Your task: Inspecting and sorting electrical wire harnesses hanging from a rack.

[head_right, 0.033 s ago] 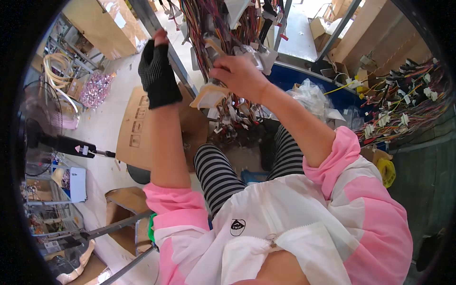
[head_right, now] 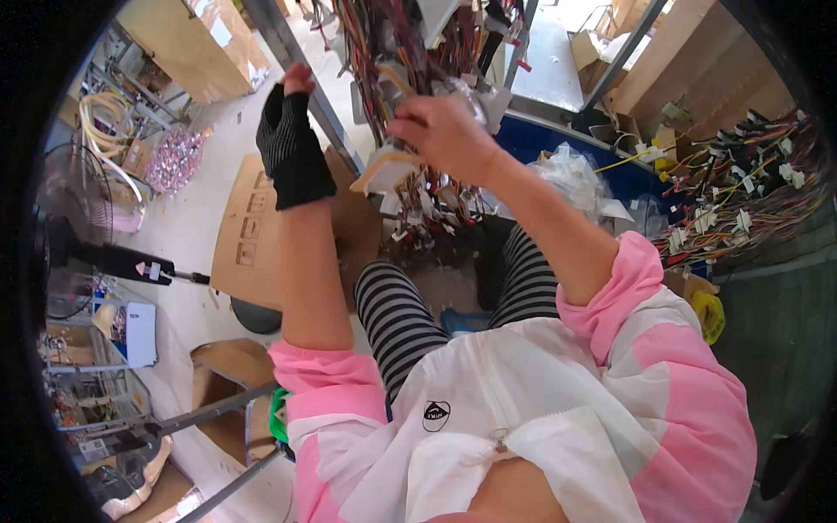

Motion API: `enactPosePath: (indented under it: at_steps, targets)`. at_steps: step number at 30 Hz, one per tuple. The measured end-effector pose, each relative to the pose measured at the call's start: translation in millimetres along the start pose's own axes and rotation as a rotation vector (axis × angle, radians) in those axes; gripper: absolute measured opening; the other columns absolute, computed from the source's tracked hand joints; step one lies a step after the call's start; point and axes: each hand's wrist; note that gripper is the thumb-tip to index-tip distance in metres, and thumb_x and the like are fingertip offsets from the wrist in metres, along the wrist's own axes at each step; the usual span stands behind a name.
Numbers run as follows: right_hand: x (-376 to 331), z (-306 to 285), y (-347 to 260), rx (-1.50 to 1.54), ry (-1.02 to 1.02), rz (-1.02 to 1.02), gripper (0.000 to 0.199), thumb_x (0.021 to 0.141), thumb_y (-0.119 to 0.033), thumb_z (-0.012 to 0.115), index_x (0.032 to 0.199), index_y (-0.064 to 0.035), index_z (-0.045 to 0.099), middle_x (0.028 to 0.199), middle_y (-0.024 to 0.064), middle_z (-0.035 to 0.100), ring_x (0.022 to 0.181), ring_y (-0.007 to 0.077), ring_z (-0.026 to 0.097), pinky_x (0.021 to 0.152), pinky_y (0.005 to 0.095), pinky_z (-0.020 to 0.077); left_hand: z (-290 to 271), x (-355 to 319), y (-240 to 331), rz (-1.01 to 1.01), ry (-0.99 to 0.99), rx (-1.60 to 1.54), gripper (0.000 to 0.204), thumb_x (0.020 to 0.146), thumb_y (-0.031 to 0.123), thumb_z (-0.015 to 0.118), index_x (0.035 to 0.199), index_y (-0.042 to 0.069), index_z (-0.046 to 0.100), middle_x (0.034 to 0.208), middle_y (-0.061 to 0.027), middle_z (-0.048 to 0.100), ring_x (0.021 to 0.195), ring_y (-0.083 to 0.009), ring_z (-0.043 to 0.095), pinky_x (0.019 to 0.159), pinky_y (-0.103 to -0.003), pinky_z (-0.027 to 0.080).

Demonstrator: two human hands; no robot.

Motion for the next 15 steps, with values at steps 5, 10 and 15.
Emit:
enactPosePath:
  at_steps: [5, 10, 15]
  targets:
    - [-10, -27, 1, 0.047, -0.020, 0.163, 0.019, 0.089, -0.015, 0.055, 0.101, -0.0025, 0.063, 0.084, 0.0001, 0.067, 0.057, 0.0023, 0.051, 0.051, 0.0174, 0.0421, -58, -59, -74, -0.320, 0.108, -0.040, 0.026, 0.090, 0.022, 0.052, 0.097, 0.000, 0.064, 0.086, -0.0045, 0.061, 0.077, -0.0145, 0.055, 0.072, -0.025, 0.042]
    - [-10, -28, 21, -0.202, 0.176, -0.165, 0.022, 0.084, -0.024, 0.062, 0.094, -0.0056, 0.068, 0.073, 0.0044, 0.067, 0.057, 0.0110, 0.059, 0.056, 0.0237, 0.0473, -88, -129, -168, -0.454, -0.171, 0.237, 0.022, 0.082, 0.020, 0.058, 0.093, 0.002, 0.063, 0.085, -0.0058, 0.062, 0.078, -0.0153, 0.057, 0.074, -0.026, 0.043]
    - [-20, -11, -4, -0.092, 0.100, -0.001, 0.018, 0.088, -0.018, 0.060, 0.098, -0.0068, 0.068, 0.079, 0.0006, 0.067, 0.054, 0.0020, 0.051, 0.051, 0.0174, 0.0423, -72, -181, -234, -0.546, -0.248, 0.465, 0.022, 0.078, 0.017, 0.062, 0.095, 0.003, 0.060, 0.088, -0.0086, 0.061, 0.075, -0.0164, 0.058, 0.072, -0.027, 0.044]
Point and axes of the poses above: each hand's wrist, its own x-axis towards the middle knuckle, its own z-axis out of the palm, y = z × x
